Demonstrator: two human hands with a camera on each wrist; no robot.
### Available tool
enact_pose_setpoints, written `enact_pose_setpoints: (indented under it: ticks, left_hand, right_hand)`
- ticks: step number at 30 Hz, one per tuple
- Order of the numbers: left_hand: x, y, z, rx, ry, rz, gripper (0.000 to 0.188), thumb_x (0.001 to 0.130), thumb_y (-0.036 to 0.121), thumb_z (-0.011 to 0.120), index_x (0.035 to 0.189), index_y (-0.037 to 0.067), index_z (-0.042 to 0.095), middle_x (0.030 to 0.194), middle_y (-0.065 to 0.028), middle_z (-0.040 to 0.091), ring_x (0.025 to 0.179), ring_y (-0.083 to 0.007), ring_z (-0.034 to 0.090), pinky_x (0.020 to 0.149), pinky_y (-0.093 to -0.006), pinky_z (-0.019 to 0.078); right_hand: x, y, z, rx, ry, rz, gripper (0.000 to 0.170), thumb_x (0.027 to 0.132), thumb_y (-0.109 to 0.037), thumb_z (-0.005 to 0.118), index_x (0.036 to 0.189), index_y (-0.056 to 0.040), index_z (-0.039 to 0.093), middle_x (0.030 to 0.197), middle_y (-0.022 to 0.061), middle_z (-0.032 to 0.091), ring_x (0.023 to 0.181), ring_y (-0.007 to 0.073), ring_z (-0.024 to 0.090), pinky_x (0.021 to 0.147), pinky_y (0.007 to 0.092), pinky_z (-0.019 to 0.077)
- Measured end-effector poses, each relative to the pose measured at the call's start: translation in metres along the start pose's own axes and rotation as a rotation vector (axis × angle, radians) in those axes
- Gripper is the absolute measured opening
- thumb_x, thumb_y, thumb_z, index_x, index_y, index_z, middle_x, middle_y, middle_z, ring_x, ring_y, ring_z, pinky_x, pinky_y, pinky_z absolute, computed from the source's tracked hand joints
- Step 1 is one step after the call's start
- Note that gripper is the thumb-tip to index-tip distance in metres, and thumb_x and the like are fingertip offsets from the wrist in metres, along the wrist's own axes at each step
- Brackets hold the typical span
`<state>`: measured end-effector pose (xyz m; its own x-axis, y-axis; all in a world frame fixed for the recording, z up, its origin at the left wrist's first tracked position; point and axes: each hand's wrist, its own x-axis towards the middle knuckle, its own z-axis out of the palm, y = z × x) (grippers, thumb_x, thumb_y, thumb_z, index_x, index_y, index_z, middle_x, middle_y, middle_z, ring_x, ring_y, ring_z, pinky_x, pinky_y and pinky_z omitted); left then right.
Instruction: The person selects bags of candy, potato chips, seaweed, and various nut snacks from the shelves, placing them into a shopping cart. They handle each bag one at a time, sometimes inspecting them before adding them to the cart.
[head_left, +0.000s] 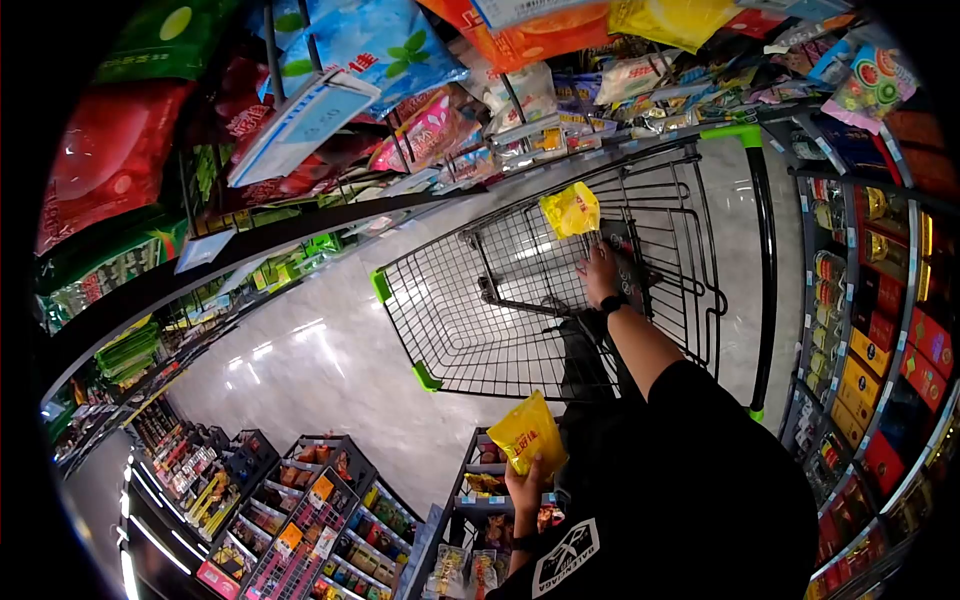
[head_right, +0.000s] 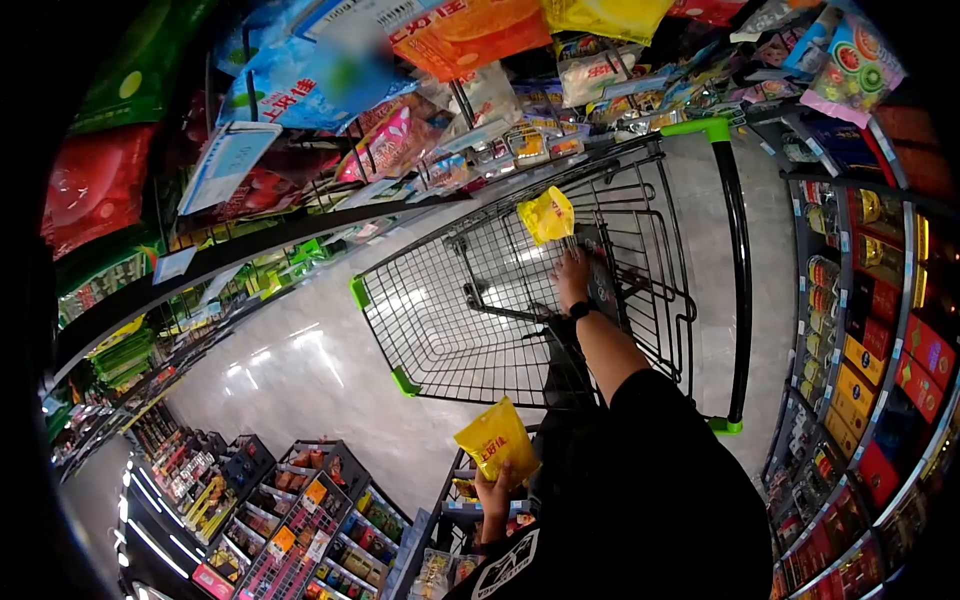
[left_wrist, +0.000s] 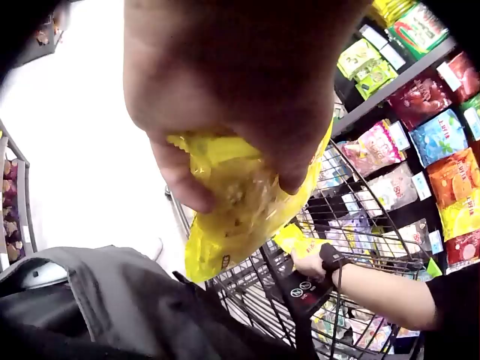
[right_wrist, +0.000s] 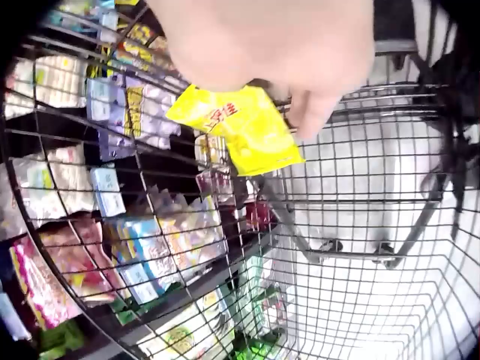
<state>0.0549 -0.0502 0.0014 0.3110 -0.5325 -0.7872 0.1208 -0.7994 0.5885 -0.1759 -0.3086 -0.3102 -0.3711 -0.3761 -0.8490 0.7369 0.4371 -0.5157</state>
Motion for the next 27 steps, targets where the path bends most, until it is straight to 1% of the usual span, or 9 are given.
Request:
enact_pose_setpoints:
  ticks: [3,5,7,13,15,17,21,25,27]
  left_hand:
    - [0.007,-0.011,0.001,0.014,0.016,0.019,0.028,0.093,0.007,0.071,0.117,-0.001,0.059,0.108,-0.0057,0.068,0.093,-0.0128,0.064,0.084,-0.0276,0.0524]
    - [0.012,-0.004,0.01,0.009,0.009,0.049,0.028,0.093,0.008,0.072,0.116,-0.001,0.059,0.106,-0.0059,0.068,0.091,-0.0124,0.064,0.081,-0.027,0.0532]
    - [0.018,0.004,0.015,0.07,-0.006,0.045,0.029,0.092,0.009,0.072,0.116,-0.001,0.058,0.104,-0.0063,0.068,0.088,-0.012,0.064,0.077,-0.0263,0.0539]
    - [0.027,0.017,0.023,0.092,-0.032,0.108,0.03,0.093,0.009,0.072,0.116,-0.001,0.057,0.104,-0.0078,0.068,0.09,-0.0138,0.065,0.077,-0.0276,0.0552]
    - [0.025,0.013,0.024,0.019,-0.027,0.086,0.033,0.091,0.007,0.073,0.118,0.0,0.055,0.107,-0.0081,0.067,0.093,-0.015,0.066,0.08,-0.0292,0.0559]
    - [0.03,0.001,0.021,0.03,-0.061,0.088,0.039,0.089,0.004,0.075,0.121,0.0,0.053,0.109,-0.0088,0.066,0.095,-0.0165,0.066,0.081,-0.0296,0.0561]
    - [0.032,-0.005,0.023,0.015,-0.119,-0.018,0.039,0.088,0.004,0.075,0.12,0.0,0.054,0.11,-0.009,0.067,0.095,-0.0165,0.066,0.081,-0.0295,0.0559]
    - [0.031,-0.014,0.027,0.044,-0.121,-0.022,0.039,0.088,0.006,0.076,0.12,-0.001,0.056,0.111,-0.009,0.067,0.095,-0.0156,0.066,0.082,-0.0298,0.0556]
    - [0.033,-0.008,0.033,0.018,-0.092,0.005,0.037,0.087,0.007,0.077,0.118,0.0,0.057,0.102,-0.007,0.069,0.084,-0.0129,0.066,0.071,-0.0268,0.0553]
  right_hand:
    - [-0.026,0.012,-0.026,-0.37,-0.203,0.092,0.055,0.096,-0.03,0.063,0.144,-0.0109,0.043,0.122,0.0076,0.06,0.102,0.0254,0.065,0.083,0.039,0.0559]
    - [-0.06,0.004,-0.033,-0.46,-0.466,0.321,0.061,0.093,-0.03,0.068,0.145,-0.0099,0.043,0.119,0.0102,0.062,0.102,0.0239,0.066,0.082,0.037,0.0562]
    - [-0.084,-0.002,-0.03,-0.643,-0.629,0.305,0.07,0.091,-0.037,0.071,0.146,-0.0064,0.041,0.129,0.0114,0.061,0.102,0.0213,0.066,0.076,0.0328,0.057]
    - [-0.021,-0.001,-0.012,-0.602,-0.225,-0.187,0.061,0.087,-0.027,0.075,0.134,0.0009,0.048,0.121,0.0142,0.064,0.105,0.0232,0.063,0.083,0.0348,0.0524]
    - [-0.037,-0.029,0.0,-0.491,-0.353,-0.06,0.063,0.087,-0.034,0.075,0.133,0.0015,0.049,0.121,0.0145,0.064,0.111,0.0257,0.061,0.087,0.0388,0.0508]
    - [-0.049,-0.028,0.002,-0.691,-0.654,0.16,0.075,0.091,-0.047,0.068,0.147,-0.0053,0.04,0.134,0.0115,0.059,0.117,0.0248,0.059,0.096,0.037,0.05]
    - [-0.11,-0.036,-0.009,-0.645,-1.235,0.596,0.067,0.097,-0.036,0.065,0.151,-0.0102,0.035,0.143,0.009,0.054,0.125,0.0208,0.055,0.101,0.0369,0.0481]
    - [-0.149,-0.022,-0.014,-0.652,-1.48,0.959,0.074,0.084,-0.022,0.08,0.147,-0.0105,0.042,0.141,0.0088,0.055,0.12,0.0171,0.057,0.097,0.0329,0.0485]
    - [-0.161,-0.01,-0.02,-0.732,-1.393,0.944,0.079,0.075,-0.026,0.088,0.141,-0.0081,0.048,0.125,0.0086,0.061,0.117,0.0195,0.055,0.091,0.0341,0.0502]
